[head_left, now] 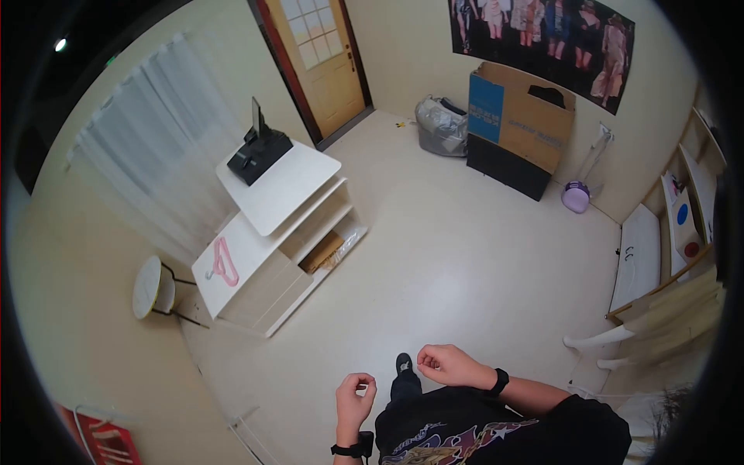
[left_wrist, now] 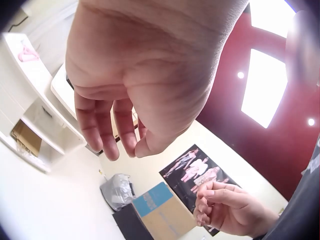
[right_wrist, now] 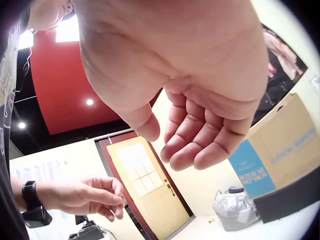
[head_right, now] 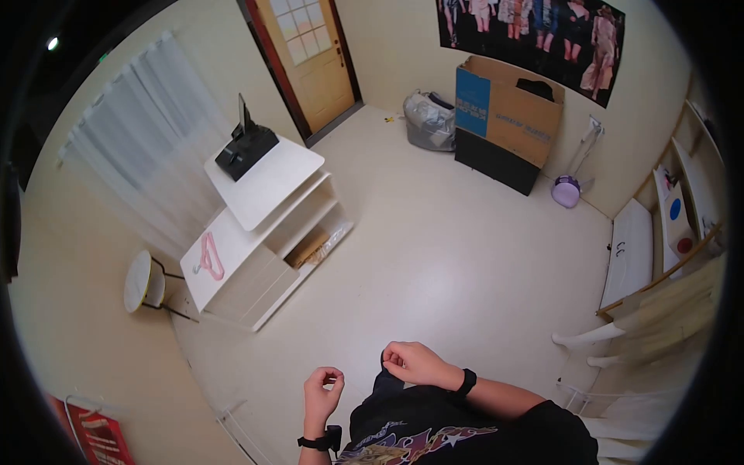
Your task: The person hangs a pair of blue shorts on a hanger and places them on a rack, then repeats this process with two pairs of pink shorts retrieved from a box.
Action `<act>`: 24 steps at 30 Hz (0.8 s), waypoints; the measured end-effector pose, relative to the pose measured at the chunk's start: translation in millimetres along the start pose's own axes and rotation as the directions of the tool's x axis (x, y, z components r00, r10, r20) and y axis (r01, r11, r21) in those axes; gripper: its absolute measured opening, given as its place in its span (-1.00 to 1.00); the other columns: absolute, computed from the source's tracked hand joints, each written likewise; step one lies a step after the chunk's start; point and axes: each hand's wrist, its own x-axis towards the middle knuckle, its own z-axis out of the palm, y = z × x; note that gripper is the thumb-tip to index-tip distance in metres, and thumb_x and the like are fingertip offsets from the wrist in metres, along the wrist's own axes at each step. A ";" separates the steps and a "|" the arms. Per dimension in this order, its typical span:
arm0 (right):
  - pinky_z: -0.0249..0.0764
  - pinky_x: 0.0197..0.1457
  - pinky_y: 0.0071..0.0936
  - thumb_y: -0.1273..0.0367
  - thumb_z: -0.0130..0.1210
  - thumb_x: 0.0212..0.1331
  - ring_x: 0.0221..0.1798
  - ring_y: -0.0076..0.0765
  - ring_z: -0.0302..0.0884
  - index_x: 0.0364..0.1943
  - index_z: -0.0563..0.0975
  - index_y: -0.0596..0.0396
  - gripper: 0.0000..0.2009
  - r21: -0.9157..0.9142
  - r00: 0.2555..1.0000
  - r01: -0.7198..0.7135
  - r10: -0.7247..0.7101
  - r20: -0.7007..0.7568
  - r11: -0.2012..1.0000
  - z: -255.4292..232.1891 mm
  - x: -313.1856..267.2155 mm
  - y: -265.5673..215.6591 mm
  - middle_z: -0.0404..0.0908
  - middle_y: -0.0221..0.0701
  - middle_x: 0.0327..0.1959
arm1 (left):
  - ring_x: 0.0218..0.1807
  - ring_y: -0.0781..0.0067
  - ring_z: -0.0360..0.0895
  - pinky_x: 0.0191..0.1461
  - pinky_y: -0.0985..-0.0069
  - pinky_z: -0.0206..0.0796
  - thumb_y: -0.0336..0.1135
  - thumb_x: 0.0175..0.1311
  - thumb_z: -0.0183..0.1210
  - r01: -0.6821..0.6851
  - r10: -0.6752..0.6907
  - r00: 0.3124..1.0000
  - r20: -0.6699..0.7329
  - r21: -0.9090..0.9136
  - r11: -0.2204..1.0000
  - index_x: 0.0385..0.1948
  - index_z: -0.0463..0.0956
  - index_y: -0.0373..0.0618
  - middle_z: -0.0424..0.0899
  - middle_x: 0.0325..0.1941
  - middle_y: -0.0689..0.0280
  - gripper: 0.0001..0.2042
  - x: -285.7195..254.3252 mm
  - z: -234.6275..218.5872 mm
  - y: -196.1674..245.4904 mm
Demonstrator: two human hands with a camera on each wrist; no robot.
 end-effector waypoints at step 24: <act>0.62 -0.20 -0.49 0.35 0.31 0.39 -0.31 -0.49 0.67 -0.12 0.65 0.18 -0.83 0.176 0.574 -0.244 0.288 -0.766 0.954 -397.2 159.6 173.8 0.71 -0.40 -0.35 | -0.20 0.47 0.77 -0.13 0.47 0.64 -0.46 0.38 0.36 -0.303 0.318 0.728 0.608 -0.131 0.944 -0.22 0.65 -0.23 0.80 -0.25 0.24 -0.92 568.2 325.1 193.4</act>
